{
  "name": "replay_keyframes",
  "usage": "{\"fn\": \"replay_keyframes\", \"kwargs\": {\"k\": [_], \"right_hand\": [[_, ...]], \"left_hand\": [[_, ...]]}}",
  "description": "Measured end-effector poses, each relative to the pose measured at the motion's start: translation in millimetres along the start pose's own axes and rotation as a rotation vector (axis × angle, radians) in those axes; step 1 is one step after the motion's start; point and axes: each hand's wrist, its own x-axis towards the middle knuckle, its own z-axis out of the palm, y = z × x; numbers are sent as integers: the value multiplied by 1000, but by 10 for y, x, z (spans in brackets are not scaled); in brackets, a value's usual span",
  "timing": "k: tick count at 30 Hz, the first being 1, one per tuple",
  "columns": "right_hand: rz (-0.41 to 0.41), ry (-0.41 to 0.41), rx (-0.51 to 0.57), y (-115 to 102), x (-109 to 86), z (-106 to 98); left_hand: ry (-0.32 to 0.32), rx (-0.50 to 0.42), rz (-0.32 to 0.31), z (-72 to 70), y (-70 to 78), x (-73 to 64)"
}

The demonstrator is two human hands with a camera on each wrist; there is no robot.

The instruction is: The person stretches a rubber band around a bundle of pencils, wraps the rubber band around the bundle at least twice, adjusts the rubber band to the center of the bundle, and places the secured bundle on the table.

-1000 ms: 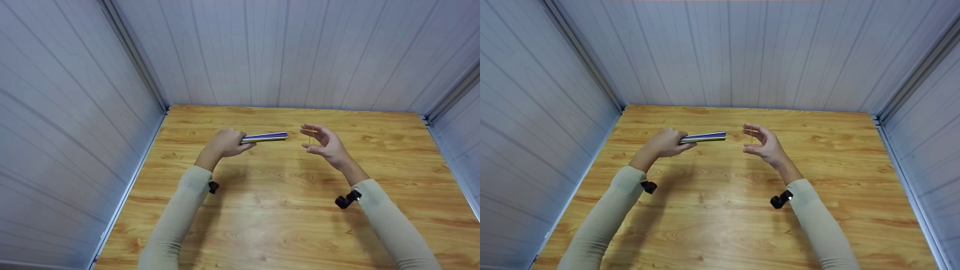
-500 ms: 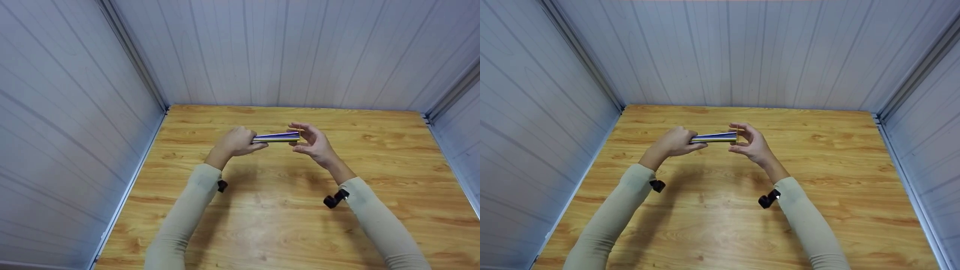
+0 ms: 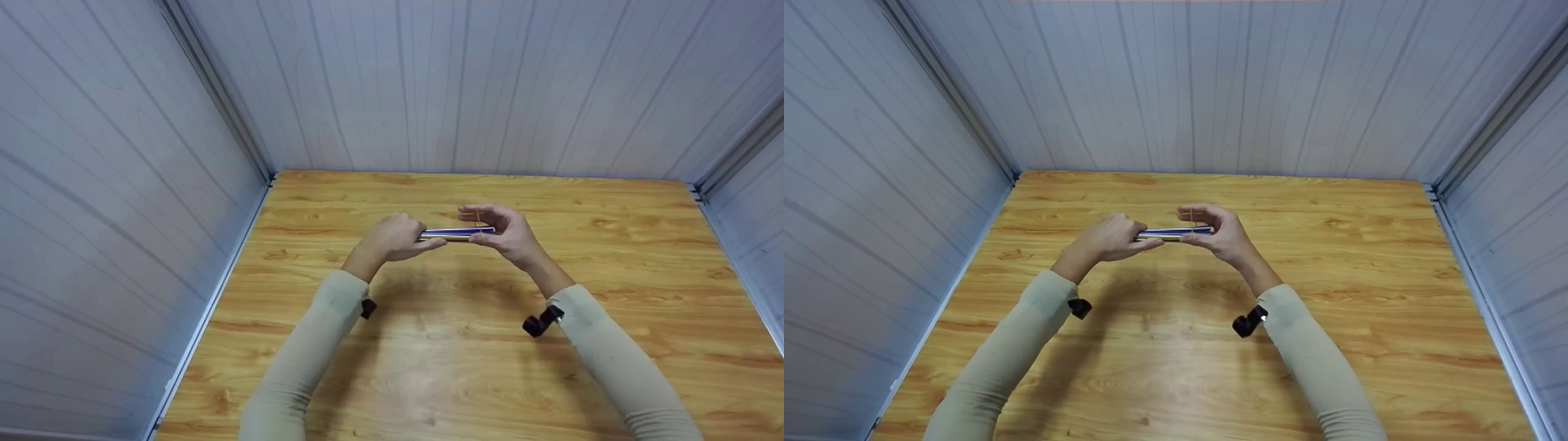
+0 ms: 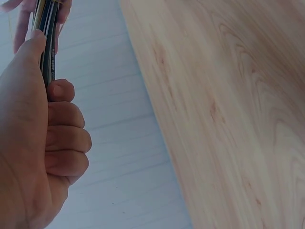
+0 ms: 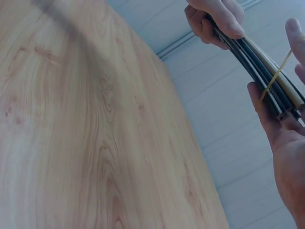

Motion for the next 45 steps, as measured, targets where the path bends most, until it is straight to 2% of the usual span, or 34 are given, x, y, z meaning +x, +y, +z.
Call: {"fn": "replay_keyframes", "kwargs": {"k": [6, 10, 14, 20, 27, 29, 31, 33, 37, 41, 45], "right_hand": [[50, -3, -65, -81, 79, 6], [23, 7, -100, -122, 109, -2], [-10, -27, -73, -144, 132, 15], [-81, -105, -4, -160, 119, 76], [-272, -167, -17, -209, 15, 202], [-334, -174, -34, -217, 4, 235], [-415, -158, -105, -221, 0, 273], [-518, -126, -232, -216, -2, 314], [-699, -75, -504, -192, -18, 399], [-751, -77, -587, -162, -57, 449], [-741, -18, -546, -131, -78, 464]], "left_hand": [[-9, -21, 7, 85, 12, -18], [-49, -30, 20, 155, 31, -25], [-80, -27, 16, 217, 29, -30], [-56, -47, -51, 225, -48, 2], [2, -68, -207, 242, -225, 40], [2, -119, -230, 251, -252, 44], [1, -193, -247, 267, -270, 49], [5, -287, -269, 288, -286, 56], [60, -464, -321, 326, -307, 59], [143, -606, -347, 337, -304, 45], [218, -725, -330, 333, -294, 25]]}}
